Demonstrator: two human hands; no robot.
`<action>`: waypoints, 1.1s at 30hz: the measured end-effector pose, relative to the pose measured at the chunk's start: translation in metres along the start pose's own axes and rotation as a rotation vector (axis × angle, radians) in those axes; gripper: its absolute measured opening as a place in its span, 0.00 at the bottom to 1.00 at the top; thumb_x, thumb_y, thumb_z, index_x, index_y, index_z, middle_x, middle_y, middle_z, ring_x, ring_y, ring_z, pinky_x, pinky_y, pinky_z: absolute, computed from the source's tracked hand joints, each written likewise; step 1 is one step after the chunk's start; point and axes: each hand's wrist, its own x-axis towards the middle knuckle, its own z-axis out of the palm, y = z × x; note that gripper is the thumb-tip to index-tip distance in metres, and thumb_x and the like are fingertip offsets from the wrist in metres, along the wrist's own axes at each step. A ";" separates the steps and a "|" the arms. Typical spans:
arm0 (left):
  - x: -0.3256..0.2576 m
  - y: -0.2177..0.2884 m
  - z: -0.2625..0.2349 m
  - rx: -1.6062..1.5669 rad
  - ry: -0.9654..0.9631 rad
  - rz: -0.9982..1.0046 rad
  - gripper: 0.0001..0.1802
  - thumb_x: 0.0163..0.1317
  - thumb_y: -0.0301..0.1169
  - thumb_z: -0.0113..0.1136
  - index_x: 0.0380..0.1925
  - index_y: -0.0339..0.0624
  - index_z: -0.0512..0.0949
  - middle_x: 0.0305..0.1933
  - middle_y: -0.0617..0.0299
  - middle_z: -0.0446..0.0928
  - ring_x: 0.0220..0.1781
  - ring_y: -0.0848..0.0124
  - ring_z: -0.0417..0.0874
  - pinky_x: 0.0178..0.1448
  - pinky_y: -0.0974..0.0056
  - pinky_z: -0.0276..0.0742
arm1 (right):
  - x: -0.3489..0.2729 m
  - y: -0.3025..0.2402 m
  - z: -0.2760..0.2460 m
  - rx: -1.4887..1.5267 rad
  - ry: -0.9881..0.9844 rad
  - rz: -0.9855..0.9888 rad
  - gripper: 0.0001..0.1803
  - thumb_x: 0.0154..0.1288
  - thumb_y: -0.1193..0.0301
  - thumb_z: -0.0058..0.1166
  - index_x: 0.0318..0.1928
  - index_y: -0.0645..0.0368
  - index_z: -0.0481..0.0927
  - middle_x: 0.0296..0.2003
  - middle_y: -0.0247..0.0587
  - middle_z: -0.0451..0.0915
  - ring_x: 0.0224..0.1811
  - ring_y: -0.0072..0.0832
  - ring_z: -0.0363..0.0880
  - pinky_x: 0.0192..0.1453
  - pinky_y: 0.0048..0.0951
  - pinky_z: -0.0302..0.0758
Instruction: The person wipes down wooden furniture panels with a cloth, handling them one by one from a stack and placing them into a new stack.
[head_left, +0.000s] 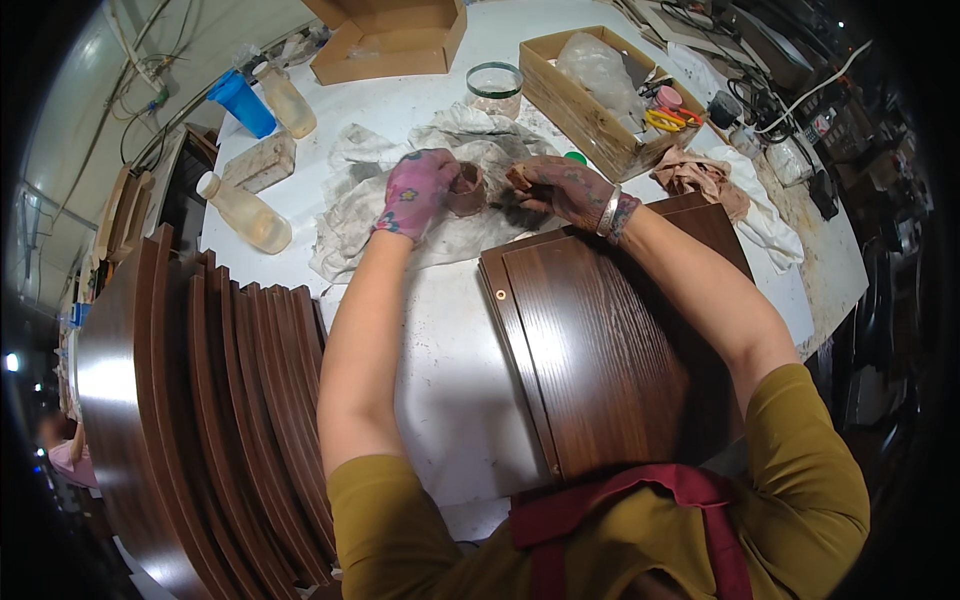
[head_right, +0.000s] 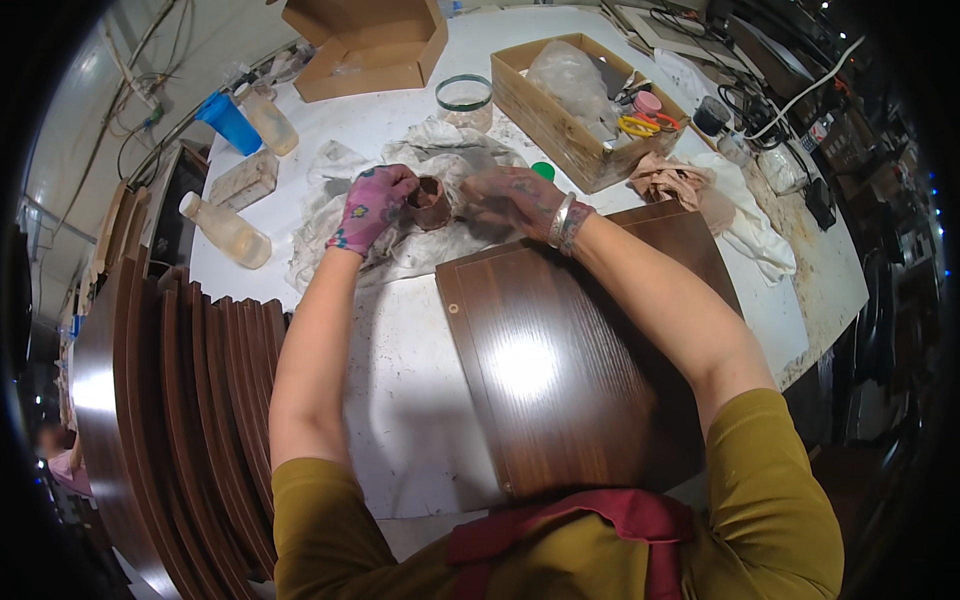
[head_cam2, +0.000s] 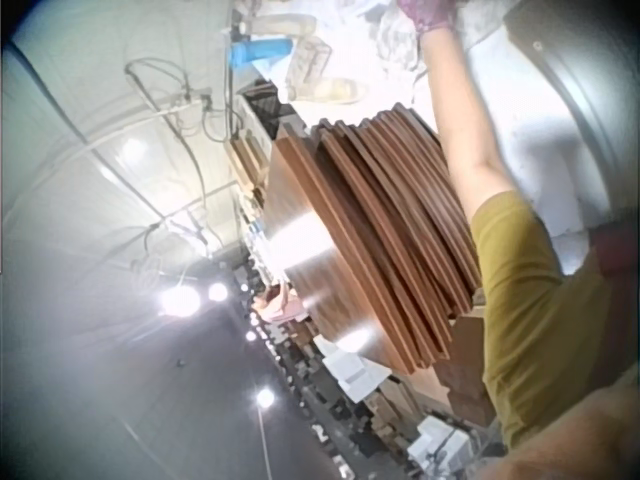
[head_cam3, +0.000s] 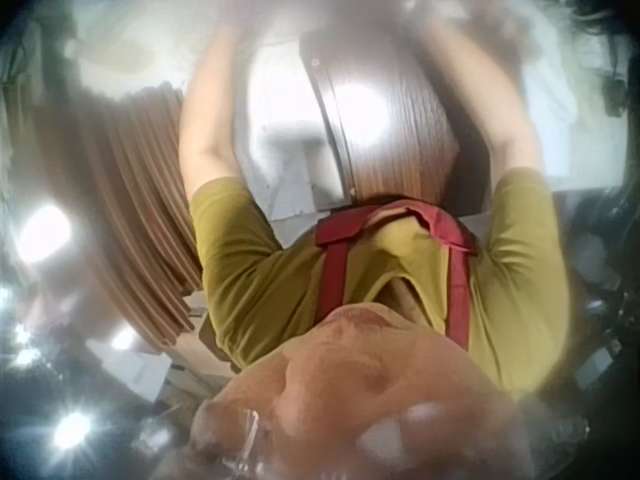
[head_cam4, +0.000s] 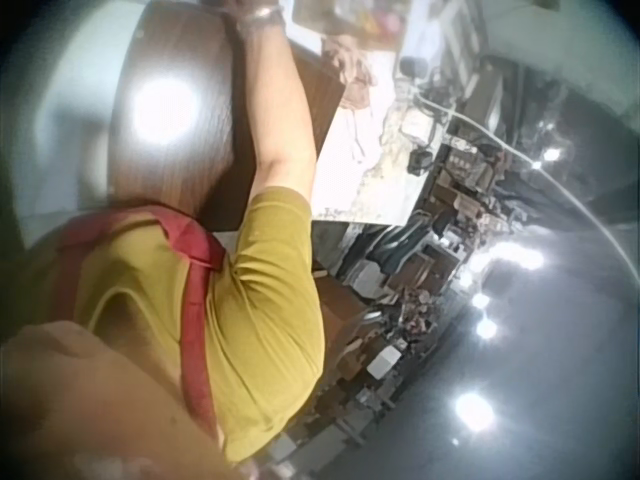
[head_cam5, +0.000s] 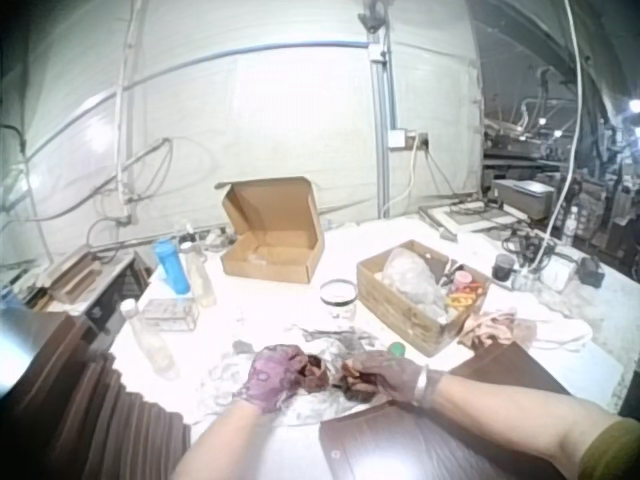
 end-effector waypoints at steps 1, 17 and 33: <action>0.000 0.003 -0.007 -0.038 -0.028 -0.039 0.11 0.65 0.36 0.54 0.36 0.46 0.83 0.38 0.52 0.83 0.44 0.54 0.83 0.49 0.54 0.77 | 0.002 -0.001 0.002 -0.048 0.023 -0.012 0.15 0.72 0.71 0.51 0.55 0.65 0.76 0.50 0.41 0.80 0.49 0.27 0.81 0.58 0.28 0.78; -0.016 -0.026 -0.002 -0.698 0.293 -0.383 0.12 0.64 0.34 0.59 0.38 0.34 0.82 0.29 0.61 0.80 0.27 0.74 0.78 0.32 0.68 0.75 | 0.072 0.016 0.012 -0.506 0.260 -0.053 0.15 0.62 0.65 0.61 0.45 0.60 0.83 0.39 0.39 0.84 0.43 0.25 0.80 0.50 0.29 0.75; -0.026 -0.015 -0.009 -0.743 0.374 -0.372 0.09 0.66 0.33 0.59 0.36 0.37 0.81 0.30 0.66 0.78 0.29 0.78 0.76 0.32 0.71 0.77 | 0.066 -0.002 0.069 -1.252 0.332 -0.321 0.17 0.62 0.59 0.58 0.45 0.57 0.81 0.43 0.50 0.83 0.47 0.44 0.81 0.53 0.38 0.75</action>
